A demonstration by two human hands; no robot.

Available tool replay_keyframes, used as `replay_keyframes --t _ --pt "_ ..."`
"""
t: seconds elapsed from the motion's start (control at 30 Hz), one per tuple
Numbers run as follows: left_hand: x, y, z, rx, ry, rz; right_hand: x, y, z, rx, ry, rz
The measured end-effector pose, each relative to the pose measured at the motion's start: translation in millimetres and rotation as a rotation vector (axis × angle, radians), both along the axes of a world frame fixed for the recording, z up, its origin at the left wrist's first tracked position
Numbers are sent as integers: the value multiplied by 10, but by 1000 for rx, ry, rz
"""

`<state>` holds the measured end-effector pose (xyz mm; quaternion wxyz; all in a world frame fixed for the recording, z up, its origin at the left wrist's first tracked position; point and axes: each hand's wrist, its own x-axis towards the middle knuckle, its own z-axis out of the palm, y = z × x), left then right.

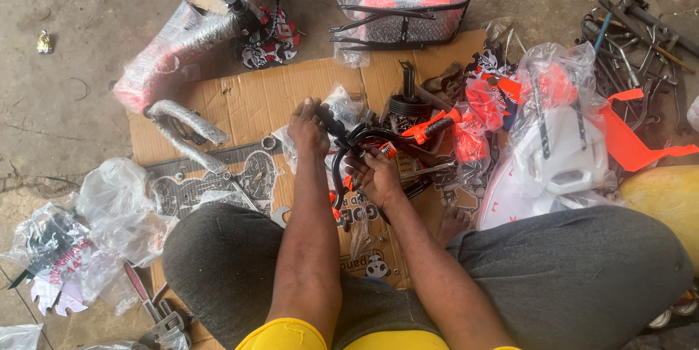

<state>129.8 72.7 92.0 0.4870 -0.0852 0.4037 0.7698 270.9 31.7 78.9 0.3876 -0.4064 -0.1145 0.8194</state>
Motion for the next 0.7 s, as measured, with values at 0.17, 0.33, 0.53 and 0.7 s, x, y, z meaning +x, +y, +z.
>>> replay_keyframes --t 0.17,0.33,0.53,0.7 --pt "4 71 -95 59 -136 79 -71 -13 -133 -131 -133 -91" --pt "-22 90 -93 76 -130 81 -99 -22 -214 -47 -191 -112" --pt "-68 87 -146 26 -139 123 -141 -7 -247 2 -157 -153" --pt "-85 82 -181 65 -147 123 -172 18 -258 -4 -133 -166"
